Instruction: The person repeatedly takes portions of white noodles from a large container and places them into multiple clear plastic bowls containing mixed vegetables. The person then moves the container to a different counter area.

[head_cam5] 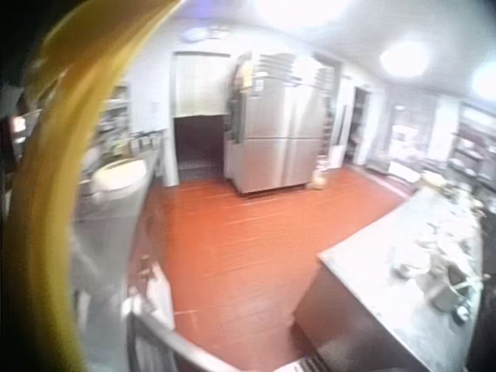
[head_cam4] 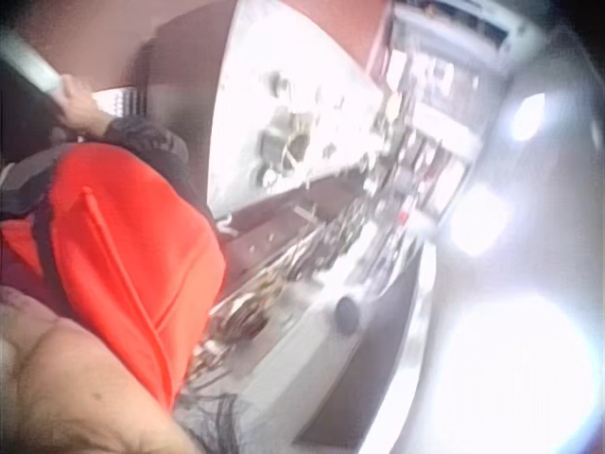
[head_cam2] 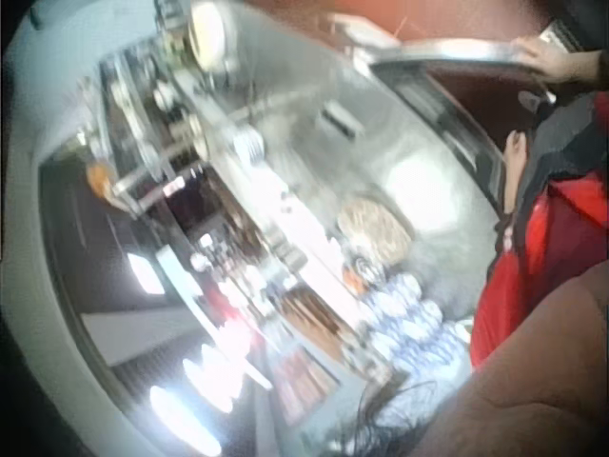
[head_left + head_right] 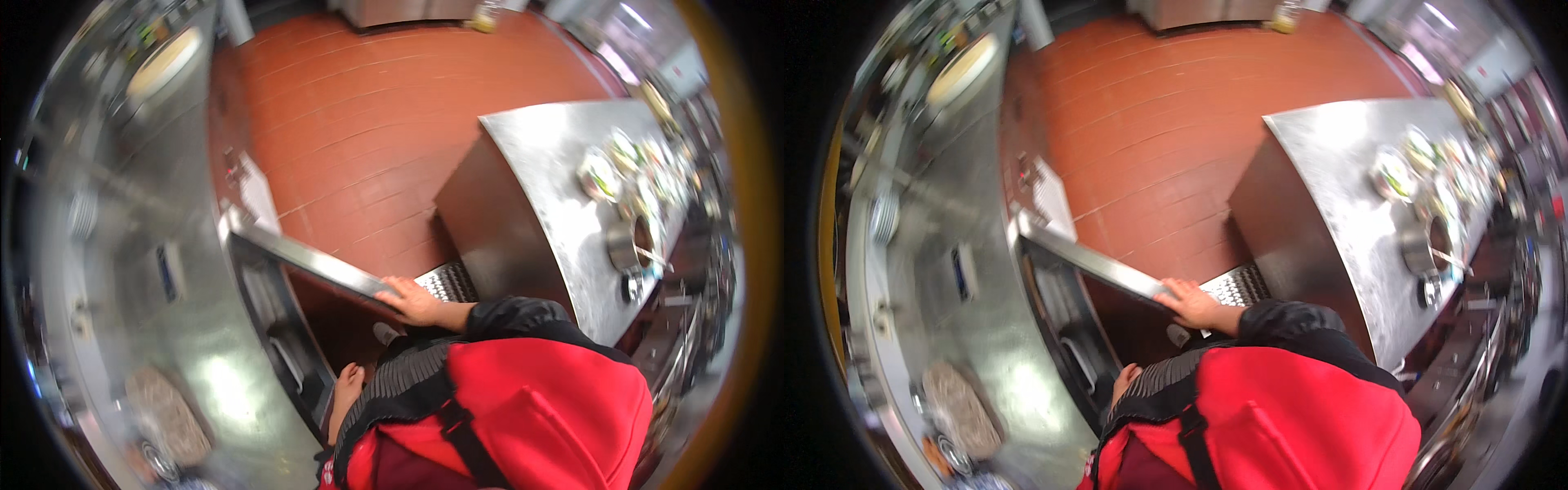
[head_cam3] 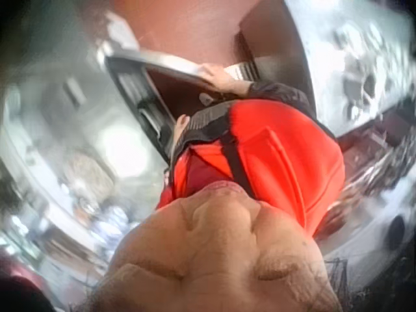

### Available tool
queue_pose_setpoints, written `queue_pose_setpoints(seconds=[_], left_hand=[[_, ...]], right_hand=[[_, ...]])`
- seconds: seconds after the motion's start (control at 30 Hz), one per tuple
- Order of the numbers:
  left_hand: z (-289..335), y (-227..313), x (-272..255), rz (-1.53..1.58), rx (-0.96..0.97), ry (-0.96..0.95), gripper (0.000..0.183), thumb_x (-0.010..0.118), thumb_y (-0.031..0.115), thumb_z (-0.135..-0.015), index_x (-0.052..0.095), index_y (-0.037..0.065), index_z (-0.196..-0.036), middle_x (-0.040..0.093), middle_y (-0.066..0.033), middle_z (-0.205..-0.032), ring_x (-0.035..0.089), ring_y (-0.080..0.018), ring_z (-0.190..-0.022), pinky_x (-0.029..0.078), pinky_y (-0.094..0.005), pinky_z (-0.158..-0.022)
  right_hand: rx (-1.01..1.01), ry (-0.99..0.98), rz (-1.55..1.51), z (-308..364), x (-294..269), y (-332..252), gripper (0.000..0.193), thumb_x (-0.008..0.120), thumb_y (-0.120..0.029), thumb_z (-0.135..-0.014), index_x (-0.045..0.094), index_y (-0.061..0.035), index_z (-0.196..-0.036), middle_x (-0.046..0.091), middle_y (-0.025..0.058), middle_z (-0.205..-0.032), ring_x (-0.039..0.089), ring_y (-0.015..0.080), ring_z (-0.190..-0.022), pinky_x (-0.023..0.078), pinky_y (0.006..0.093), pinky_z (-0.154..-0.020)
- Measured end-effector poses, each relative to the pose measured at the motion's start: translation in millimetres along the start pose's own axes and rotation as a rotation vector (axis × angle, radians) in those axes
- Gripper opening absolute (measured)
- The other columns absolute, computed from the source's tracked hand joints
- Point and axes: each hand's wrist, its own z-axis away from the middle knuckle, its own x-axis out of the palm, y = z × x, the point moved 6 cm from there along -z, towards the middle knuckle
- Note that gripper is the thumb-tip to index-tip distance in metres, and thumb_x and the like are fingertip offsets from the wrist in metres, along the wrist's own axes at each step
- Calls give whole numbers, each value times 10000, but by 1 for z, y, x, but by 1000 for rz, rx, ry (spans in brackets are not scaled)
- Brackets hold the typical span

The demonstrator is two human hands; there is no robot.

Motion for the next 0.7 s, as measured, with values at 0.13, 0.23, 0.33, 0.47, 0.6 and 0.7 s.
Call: queue_pose_setpoints(seconds=[0.13, 0.23, 0.33, 0.47, 0.6, 0.7], left_hand=[[-19, 38, -7, -239, 88, 188, 435, 607, 228, -812, 483, -31, -1138, 585, -169, -1022, 588, -204, -883, 459, -299, -775], [-37, 75, 1, -262, 184, 213, 438, 616, 197, -786, 476, -37, -1129, 563, -187, -1035, 574, -254, -899, 452, -331, -792], [-47, 136, 24, -562, 478, 222, 437, 613, 175, -775, 466, -48, -1121, 520, -213, -1072, 532, -320, -962, 435, -365, -823], [-61, 214, 68, -754, 819, 203, 510, 620, 156, -737, 422, -65, -1151, 430, -250, -1175, 424, -389, -1086, 347, -416, -930], [-97, 265, 119, -943, 894, 185, 598, 640, 189, -713, 380, -56, -1193, 365, -252, -1241, 350, -410, -1150, 287, -463, -970], [-124, 277, 155, -1067, 901, 99, 649, 626, 285, -727, 363, -43, -1221, 355, -228, -1264, 296, -383, -1197, 250, -497, -979]], right_hand=[[7, -13, -20, 10, 1, 18, 639, 651, -211, -703, 355, -149, -1267, 307, 180, -1292, 400, 348, -1133, 362, 442, -905], [21, -10, -67, 4, -17, 46, 699, 683, -232, -674, 331, -155, -1273, 307, 159, -1298, 401, 332, -1139, 361, 450, -898], [104, 48, 58, 0, -38, 80, 692, 690, -251, -669, 349, -144, -1261, 311, 154, -1296, 407, 326, -1135, 352, 465, -899], [217, 322, 64, 6, -70, 98, 564, 642, -283, -714, 402, -106, -1193, 368, 155, -1251, 422, 323, -1121, 351, 478, -889], [258, 269, -200, 41, -81, 110, 368, 570, -248, -773, 482, -34, -1059, 455, 137, -1124, 474, 313, -1038, 407, 419, -838], [346, 216, -263, 78, -94, 129, 259, 524, -240, -814, 562, -20, -947, 582, 157, -913, 567, 338, -823, 474, 413, -699]])
